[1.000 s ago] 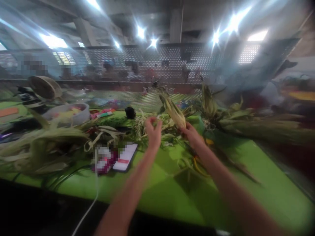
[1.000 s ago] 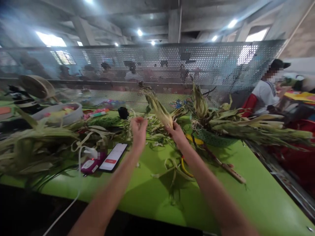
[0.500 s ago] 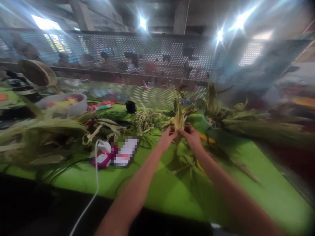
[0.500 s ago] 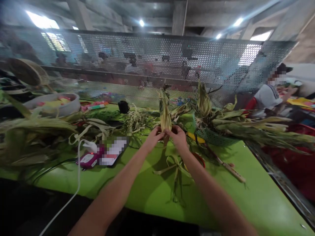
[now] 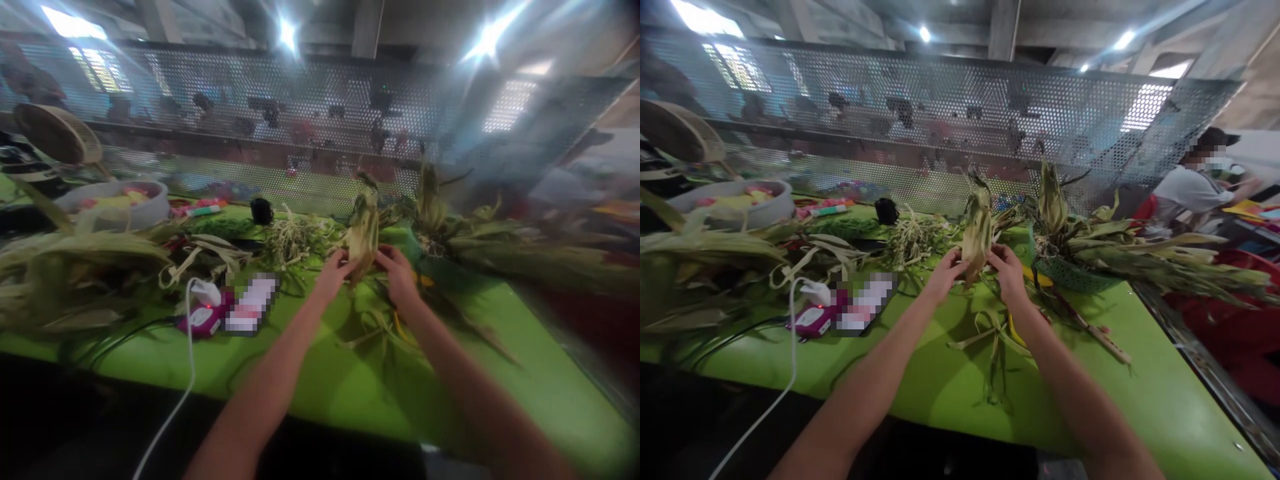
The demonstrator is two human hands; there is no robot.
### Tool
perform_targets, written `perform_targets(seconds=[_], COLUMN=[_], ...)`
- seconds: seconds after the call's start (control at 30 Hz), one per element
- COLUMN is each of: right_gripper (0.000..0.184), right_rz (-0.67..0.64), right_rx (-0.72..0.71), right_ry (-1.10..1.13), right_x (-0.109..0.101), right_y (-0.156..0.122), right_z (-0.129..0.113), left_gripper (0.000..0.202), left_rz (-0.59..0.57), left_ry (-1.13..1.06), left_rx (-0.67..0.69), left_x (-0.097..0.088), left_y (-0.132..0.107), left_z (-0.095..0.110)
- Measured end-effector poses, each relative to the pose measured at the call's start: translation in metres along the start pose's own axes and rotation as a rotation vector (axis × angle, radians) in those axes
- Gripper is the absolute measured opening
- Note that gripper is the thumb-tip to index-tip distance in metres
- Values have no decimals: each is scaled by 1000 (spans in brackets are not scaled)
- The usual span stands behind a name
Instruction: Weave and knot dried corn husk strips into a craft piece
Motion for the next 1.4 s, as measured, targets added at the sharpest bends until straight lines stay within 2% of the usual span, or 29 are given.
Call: perform_targets(seconds=[0.1, 0.2, 0.33, 0.47, 0.6, 0.67, 0.77, 0.83, 0.93, 1.0, 1.07, 1.17, 1.27, 1.4], right_gripper=[32, 27, 28, 26, 20, 16, 17, 27, 47, 44, 39, 39, 38, 41], right_rz=[31, 40, 56, 94, 96, 15, -160, -274, -408, -426, -388, -351, -370, -343], right_rx=[-14, -25, -41, -78, -140, -151, -140, -110, -38, 9, 40, 39, -34, -130], right_ry=[8, -51, -121, -188, -254, -191, -85, -48, -60, -100, -128, -146, -145, -68], right_x=[-12, -17, -16, -17, -19, -11, 11, 26, 44, 47, 43, 38, 43, 50], right_y=[4, 5, 1, 0, -2, -3, -8, -14, -21, -22, -20, -20, -25, -35], right_z=[-5, -10, -12, -12, -17, -18, -19, -18, -9, -3, 2, -1, -13, -28], left_gripper=[29, 31, 30, 38, 42, 43, 40, 35, 30, 31, 36, 41, 39, 27], left_rz=[-77, -87, 40, 137, 248, 302, 334, 337, 278, 229, 187, 170, 248, 415], left_ry=[104, 93, -48, -232, -387, -441, -465, -482, -521, -527, -492, -457, -523, -589], left_rx=[6, 16, 30, -26, -21, -12, -67, -122, -168, -181, -182, -133, -87, -137], left_x=[7, 14, 8, -3, -24, -34, -39, -35, -21, -12, -6, -7, -19, -38], left_y=[1, -3, -5, -2, 2, 3, 3, 3, 3, 1, -1, 0, 6, 16], left_z=[1, 2, 0, -11, -13, -12, -16, -21, -27, -28, -27, -19, -13, -12])
Point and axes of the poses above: each hand's wrist, its own y-axis towards the middle knuckle, its own x-axis out of the palm, z = x × y, the point moved 10 cm from there along y, towards the middle knuckle, and after that the axes turned 12 degrees about -y, right-handed, at the moved point
